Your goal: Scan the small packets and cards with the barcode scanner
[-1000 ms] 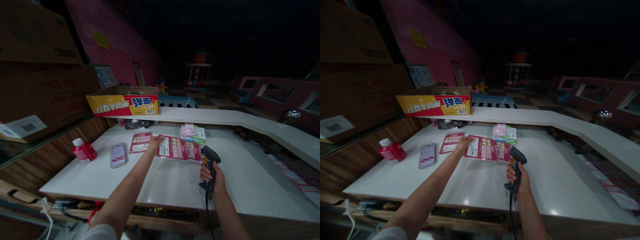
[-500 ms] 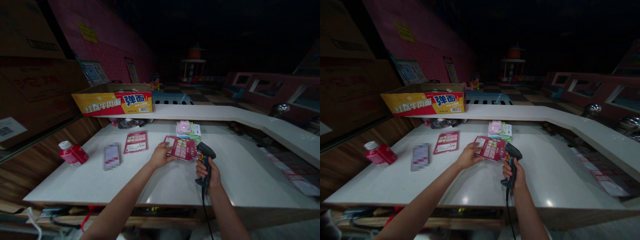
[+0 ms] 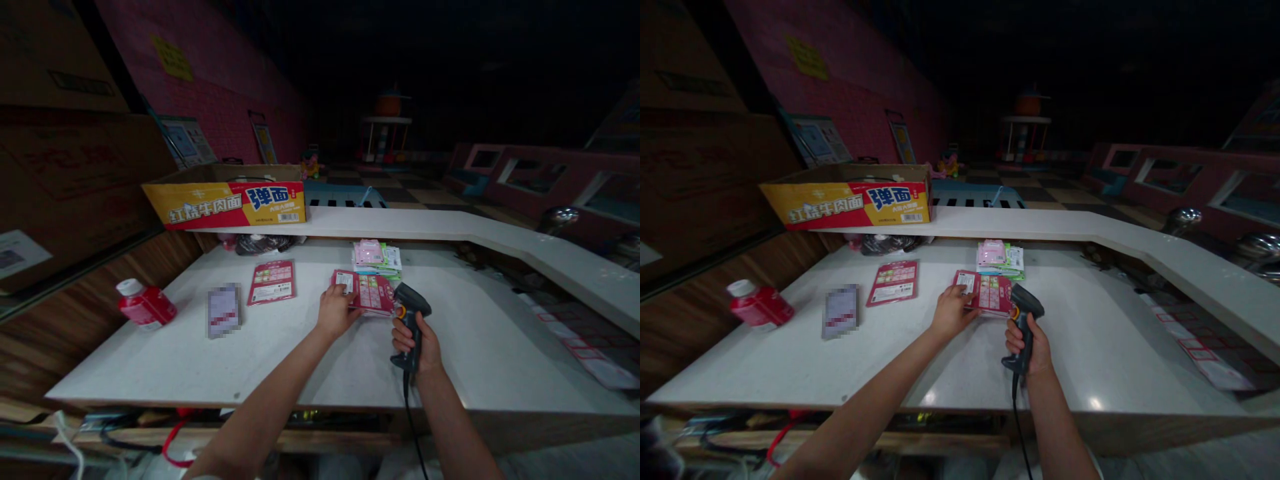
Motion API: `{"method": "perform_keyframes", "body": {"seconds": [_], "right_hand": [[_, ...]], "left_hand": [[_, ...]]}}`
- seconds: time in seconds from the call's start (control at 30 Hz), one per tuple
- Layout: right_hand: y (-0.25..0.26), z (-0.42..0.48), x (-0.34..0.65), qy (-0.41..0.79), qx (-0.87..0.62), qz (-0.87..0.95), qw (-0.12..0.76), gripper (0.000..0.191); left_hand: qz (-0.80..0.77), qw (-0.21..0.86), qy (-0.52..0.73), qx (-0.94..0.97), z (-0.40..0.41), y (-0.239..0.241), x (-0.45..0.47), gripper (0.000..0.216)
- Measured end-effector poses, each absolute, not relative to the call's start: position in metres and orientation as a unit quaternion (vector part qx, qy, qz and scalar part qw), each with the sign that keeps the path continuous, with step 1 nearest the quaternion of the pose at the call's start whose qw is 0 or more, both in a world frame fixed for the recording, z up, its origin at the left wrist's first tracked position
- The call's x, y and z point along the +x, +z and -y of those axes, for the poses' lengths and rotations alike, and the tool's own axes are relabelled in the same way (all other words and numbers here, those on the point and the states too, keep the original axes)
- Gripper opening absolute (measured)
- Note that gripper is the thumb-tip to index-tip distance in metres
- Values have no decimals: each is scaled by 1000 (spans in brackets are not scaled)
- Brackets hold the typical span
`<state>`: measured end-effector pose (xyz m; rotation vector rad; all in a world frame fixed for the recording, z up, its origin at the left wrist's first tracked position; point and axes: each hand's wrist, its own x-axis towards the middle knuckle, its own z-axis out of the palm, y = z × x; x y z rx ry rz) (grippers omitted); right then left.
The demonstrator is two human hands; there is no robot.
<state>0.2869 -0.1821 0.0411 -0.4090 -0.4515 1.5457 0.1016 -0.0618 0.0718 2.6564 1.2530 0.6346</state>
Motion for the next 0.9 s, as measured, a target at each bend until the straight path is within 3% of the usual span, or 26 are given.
{"method": "perform_keyframes", "body": {"seconds": [0.13, 0.3, 0.4, 0.5, 0.57, 0.9], "right_hand": [[39, 184, 287, 686, -192, 206, 672, 30], [38, 188, 286, 687, -202, 196, 670, 31], [39, 190, 286, 685, -211, 197, 668, 30], [38, 191, 286, 686, -212, 194, 668, 29], [37, 191, 286, 686, -211, 191, 670, 29], [36, 190, 285, 682, -218, 189, 672, 29]], "left_hand": [[-429, 71, 249, 865, 54, 71, 82, 52], [-601, 13, 224, 767, 26, 79, 28, 52], [-722, -22, 171, 670, 9, 81, -3, 70], [-782, 3, 124, 611, -2, 79, -21, 97], [-787, 26, 109, 607, -5, 76, -25, 103], [-765, 9, 97, 636, 3, 62, -18, 89]]}}
